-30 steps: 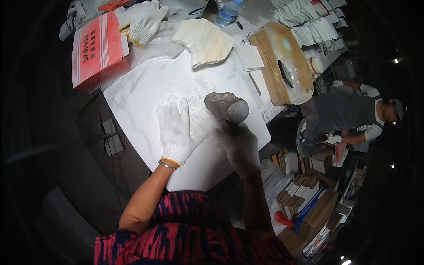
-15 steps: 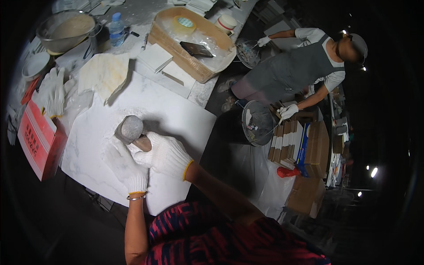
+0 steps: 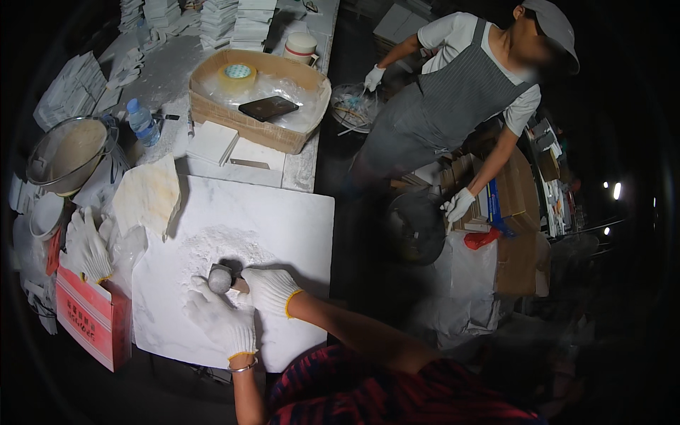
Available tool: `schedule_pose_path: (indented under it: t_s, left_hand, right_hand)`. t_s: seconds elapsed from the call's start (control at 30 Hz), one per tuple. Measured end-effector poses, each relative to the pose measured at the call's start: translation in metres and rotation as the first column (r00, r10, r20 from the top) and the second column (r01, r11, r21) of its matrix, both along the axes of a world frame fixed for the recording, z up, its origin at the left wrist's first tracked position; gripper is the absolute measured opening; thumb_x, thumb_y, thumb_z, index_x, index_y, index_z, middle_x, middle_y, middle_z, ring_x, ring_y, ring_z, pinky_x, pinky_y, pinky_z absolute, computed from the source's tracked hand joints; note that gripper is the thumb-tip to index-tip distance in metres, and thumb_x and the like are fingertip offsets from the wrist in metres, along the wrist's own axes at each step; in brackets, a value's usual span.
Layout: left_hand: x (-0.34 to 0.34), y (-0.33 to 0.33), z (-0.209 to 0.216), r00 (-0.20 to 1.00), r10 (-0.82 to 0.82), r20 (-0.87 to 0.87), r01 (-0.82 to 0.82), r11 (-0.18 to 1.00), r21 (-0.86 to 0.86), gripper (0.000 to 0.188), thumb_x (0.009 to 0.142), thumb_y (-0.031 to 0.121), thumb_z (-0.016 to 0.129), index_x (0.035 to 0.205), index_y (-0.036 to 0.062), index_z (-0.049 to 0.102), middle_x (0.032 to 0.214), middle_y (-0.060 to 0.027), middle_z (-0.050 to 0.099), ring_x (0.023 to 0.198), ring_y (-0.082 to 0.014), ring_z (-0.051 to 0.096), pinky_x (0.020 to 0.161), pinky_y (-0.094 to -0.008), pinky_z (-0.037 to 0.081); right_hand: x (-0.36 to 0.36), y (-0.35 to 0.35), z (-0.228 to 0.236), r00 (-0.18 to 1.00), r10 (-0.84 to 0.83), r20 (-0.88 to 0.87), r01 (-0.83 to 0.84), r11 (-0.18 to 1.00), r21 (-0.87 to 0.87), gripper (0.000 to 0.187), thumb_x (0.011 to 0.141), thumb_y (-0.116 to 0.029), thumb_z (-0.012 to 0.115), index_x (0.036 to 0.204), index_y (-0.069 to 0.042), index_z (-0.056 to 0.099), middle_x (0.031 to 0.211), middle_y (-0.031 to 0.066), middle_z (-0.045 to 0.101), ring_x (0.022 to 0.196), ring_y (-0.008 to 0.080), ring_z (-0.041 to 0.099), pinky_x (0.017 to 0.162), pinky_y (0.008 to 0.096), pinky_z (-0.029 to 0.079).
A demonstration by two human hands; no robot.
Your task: The person uses a hammer to crush a white powdery substance on a white sheet. They then gather the crushed powder and transfer it into a sieve placed over a bowl.
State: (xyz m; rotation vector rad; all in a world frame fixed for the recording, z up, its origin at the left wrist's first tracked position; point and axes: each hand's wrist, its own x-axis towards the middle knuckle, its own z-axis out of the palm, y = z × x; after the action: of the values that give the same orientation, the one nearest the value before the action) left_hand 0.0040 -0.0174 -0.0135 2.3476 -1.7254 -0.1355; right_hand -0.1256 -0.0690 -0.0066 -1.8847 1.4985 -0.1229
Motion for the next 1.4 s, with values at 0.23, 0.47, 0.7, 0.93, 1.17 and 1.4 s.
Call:
schedule_pose_path:
  t_s: [0.23,0.47,0.7,0.93,1.17,1.4]
  left_hand:
    - [0.052,-0.011,0.058,0.960,-0.277,-0.036,0.279,0.957,0.074,0.059,0.085,0.036,0.072,0.131,0.0004,0.062,0.120,-0.0191,0.066,0.114,-0.0365,0.060,0.107,-0.0505,0.042]
    - [0.059,-0.004,0.035,0.957,-0.157,-0.244,0.149,0.987,-0.051,0.102,0.076,0.055,0.079,0.150,-0.0054,0.044,0.146,-0.0315,0.051,0.137,-0.0484,0.046,0.119,-0.0587,0.031]
    - [0.027,-0.001,0.011,0.985,-0.068,-0.159,0.067,0.998,-0.012,0.121,0.061,0.058,0.085,0.152,-0.0073,0.038,0.152,-0.0320,0.039,0.146,-0.0516,0.030,0.120,-0.0624,0.023]
    - [0.028,0.000,0.010,0.979,-0.110,-0.174,0.088,0.988,-0.129,0.100,0.069,0.040,0.075,0.149,-0.0089,0.040,0.146,-0.0335,0.042,0.142,-0.0557,0.032,0.118,-0.0636,0.025]
    - [0.023,0.000,0.002,0.986,-0.077,-0.149,0.054,0.986,-0.157,0.106,0.066,0.047,0.086,0.146,-0.0076,0.044,0.141,-0.0313,0.045,0.141,-0.0534,0.035,0.114,-0.0645,0.028]
    - [0.020,-0.001,0.002,0.983,-0.064,-0.172,0.041,0.990,-0.133,0.103,0.064,0.038,0.083,0.147,-0.0072,0.042,0.141,-0.0303,0.045,0.141,-0.0529,0.035,0.115,-0.0645,0.028]
  right_hand:
    - [0.006,0.010,0.007,0.997,-0.073,0.029,0.073,0.997,-0.002,0.034,0.089,-0.036,0.067,0.102,-0.005,0.065,0.097,0.0196,0.072,0.091,0.0421,0.070,0.080,0.0529,0.055]
    - [-0.002,0.009,0.087,0.990,-0.094,0.103,0.088,0.994,0.057,0.037,0.095,-0.038,0.062,0.116,-0.008,0.065,0.108,0.0173,0.071,0.099,0.0395,0.068,0.084,0.0486,0.054]
    - [0.014,0.012,0.070,0.982,-0.166,0.090,0.164,0.986,0.032,0.031,0.097,-0.027,0.063,0.122,-0.008,0.064,0.111,0.0153,0.070,0.100,0.0369,0.069,0.084,0.0468,0.055]
    - [0.005,0.001,0.023,0.994,-0.093,0.055,0.085,0.987,0.139,0.039,0.091,-0.034,0.068,0.114,-0.003,0.063,0.103,0.0155,0.071,0.093,0.0344,0.070,0.082,0.0445,0.055]
    - [0.019,-0.003,0.131,0.831,-0.463,0.309,0.331,0.857,0.394,0.041,0.091,-0.032,0.073,0.118,-0.002,0.064,0.077,0.0070,0.066,0.065,0.0150,0.066,0.069,0.0329,0.055]
    - [0.012,-0.006,0.040,0.996,-0.077,-0.042,0.084,0.974,0.212,0.043,0.093,-0.046,0.064,0.108,-0.006,0.066,0.105,0.0177,0.072,0.105,0.0407,0.068,0.089,0.0462,0.054]
